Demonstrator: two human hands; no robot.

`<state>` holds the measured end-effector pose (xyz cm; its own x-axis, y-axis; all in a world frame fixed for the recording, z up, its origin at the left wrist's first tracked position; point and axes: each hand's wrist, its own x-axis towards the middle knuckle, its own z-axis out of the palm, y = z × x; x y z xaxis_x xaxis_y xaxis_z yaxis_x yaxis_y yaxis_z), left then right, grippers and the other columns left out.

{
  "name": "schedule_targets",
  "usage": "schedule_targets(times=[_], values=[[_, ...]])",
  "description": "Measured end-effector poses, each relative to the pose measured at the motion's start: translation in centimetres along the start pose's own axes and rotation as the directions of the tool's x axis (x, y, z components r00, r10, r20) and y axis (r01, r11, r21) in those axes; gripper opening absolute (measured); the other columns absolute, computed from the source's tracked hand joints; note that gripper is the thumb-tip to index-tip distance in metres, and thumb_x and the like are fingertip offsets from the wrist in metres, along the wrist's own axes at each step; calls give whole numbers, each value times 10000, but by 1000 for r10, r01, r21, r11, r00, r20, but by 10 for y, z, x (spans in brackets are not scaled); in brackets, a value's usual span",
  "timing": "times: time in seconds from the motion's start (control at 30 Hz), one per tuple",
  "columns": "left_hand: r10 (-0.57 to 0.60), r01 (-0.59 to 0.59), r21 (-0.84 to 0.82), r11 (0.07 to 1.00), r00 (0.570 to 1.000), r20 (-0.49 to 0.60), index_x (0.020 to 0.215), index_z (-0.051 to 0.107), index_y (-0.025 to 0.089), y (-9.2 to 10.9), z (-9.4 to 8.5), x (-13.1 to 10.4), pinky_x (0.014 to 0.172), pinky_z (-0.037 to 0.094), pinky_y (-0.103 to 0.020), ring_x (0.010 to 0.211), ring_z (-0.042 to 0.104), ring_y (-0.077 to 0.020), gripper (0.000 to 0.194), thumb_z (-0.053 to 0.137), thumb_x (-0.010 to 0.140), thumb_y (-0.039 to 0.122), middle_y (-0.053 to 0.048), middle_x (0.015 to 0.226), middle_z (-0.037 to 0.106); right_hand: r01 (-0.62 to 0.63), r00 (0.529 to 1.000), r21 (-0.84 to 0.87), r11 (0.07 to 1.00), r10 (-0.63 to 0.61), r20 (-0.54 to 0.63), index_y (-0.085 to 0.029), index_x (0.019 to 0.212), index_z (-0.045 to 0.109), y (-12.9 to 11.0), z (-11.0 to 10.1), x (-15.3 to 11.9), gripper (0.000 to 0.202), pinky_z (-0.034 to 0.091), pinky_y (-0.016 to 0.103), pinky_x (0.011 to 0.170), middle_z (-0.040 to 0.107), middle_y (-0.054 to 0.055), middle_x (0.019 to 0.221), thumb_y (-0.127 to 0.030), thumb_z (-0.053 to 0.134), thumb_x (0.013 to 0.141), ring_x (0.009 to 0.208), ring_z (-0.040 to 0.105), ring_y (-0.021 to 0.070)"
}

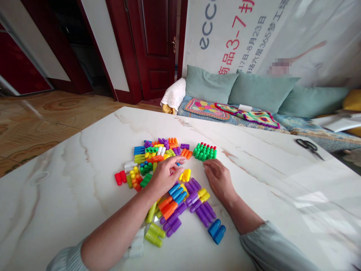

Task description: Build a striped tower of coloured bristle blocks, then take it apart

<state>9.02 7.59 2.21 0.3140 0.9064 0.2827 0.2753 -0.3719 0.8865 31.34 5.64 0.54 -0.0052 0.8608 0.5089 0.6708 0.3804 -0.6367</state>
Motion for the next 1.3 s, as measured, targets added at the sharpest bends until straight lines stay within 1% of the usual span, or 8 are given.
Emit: schedule_targets(times=[0.2,0.5,0.63,0.73,0.87,1.07,1.2,1.3], values=[[5,-5,0,1000,1000,0,1171,596,200,0,0,0,688,566,-237,813,667,-134,347,564,825,202,-76,1100,660,-46,999,35,998,46,3,-204,908,647,4,0,3,147,513,333,761,645,70,948,-217,515,845,854,608,199],[-6,6,-17,1000,1000,-3,1183,588,199,-1,0,-1,671,566,-234,801,665,-134,364,570,819,205,-81,1094,661,-31,999,-5,1000,30,-9,-199,991,629,10,3,3,197,497,389,860,625,96,1055,-214,515,830,972,597,231],[-4,4,-19,1000,1000,-2,1182,590,202,0,0,0,674,564,-232,791,664,-128,365,570,818,202,-77,1089,663,-71,997,-21,997,70,-37,-198,922,637,5,1,1,147,504,359,807,643,73,964,-218,520,836,888,612,209],[-5,5,-20,1000,1000,-3,1180,592,202,-1,0,0,670,565,-230,796,666,-130,360,566,821,203,-77,1086,663,-22,1000,18,1000,21,15,-209,894,655,1,1,0,153,503,338,820,659,58,948,-220,508,856,887,622,193],[-9,9,-22,1000,1000,2,1174,596,203,0,0,0,653,569,-227,801,669,-133,353,564,822,205,-73,1089,664,56,991,59,997,-62,117,-212,989,677,-1,3,3,222,506,357,885,675,69,1050,-209,496,861,978,628,204],[-14,14,-28,1000,1000,7,1165,603,192,0,1,-1,633,573,-229,799,671,-138,344,565,824,225,-69,1077,676,123,978,20,992,-124,166,-205,1101,666,0,3,6,312,488,399,938,655,87,1162,-186,485,848,1059,610,226],[-12,12,-16,1000,1000,6,1126,630,192,4,1,0,647,567,-236,792,668,-140,317,575,815,221,-61,1057,690,122,981,12,993,-122,152,-210,1039,664,1,4,4,248,500,389,892,665,82,1074,-193,498,856,999,615,221],[19,-19,27,999,1000,8,1035,673,191,17,-12,3,695,555,-242,811,665,-146,240,579,817,228,-48,993,708,145,977,16,989,-145,155,-209,924,660,1,5,3,170,500,374,847,654,73,965,-202,499,869,930,606,210]])
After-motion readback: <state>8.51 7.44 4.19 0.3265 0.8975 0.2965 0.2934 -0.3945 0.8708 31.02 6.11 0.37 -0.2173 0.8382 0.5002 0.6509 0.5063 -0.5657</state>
